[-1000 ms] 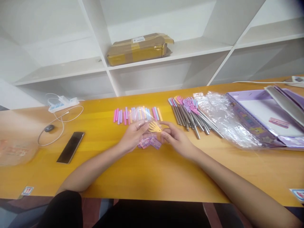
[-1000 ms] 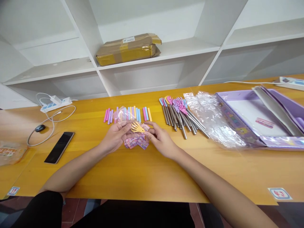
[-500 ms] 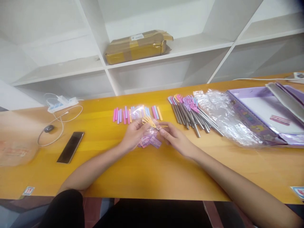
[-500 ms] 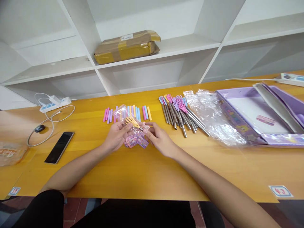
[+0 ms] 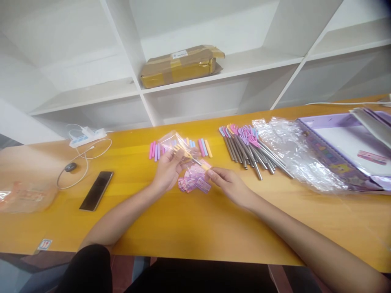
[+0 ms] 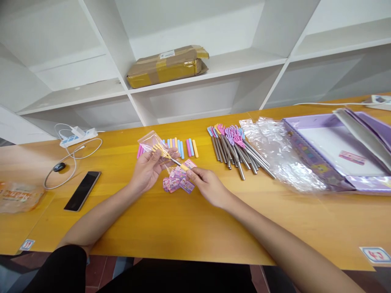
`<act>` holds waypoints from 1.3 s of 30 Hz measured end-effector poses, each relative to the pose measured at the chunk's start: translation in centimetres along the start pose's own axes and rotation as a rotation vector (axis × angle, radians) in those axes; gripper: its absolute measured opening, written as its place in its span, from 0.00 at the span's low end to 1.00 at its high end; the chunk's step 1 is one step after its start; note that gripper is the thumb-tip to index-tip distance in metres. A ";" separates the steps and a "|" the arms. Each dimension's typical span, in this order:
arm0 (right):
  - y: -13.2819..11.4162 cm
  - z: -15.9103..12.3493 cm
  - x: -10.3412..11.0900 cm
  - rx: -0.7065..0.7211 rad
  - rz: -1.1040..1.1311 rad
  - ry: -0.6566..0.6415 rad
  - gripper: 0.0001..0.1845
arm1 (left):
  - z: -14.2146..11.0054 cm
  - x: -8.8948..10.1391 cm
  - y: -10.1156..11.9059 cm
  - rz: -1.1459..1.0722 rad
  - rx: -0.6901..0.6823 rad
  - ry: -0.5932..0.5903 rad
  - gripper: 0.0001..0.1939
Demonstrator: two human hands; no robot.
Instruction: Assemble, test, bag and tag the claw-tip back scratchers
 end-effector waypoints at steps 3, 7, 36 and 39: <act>0.4 -0.2 -0.8 -0.025 0.028 -0.018 0.34 | -0.7 -0.8 -1.9 -0.041 0.036 -0.029 0.23; 0.3 -0.5 -1.7 -0.042 0.084 -0.031 0.33 | -1.6 -1.5 -4.6 -0.066 0.098 -0.062 0.23; -2.4 -1.8 0.5 0.504 -0.098 0.236 0.09 | -2.2 -1.5 -5.4 -0.100 0.123 -0.033 0.23; -3.3 -2.3 0.5 0.598 -0.157 0.277 0.06 | -2.4 -1.8 -5.5 -0.073 0.125 -0.057 0.23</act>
Point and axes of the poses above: each hand's wrist, its own z-axis towards the middle knuckle, its own x-axis out of the back of the hand, y = z × x, the point moved 8 cm from there along z, towards the middle knuckle, and after that the axes turned 5 degrees about z, right-handed, at the moved point
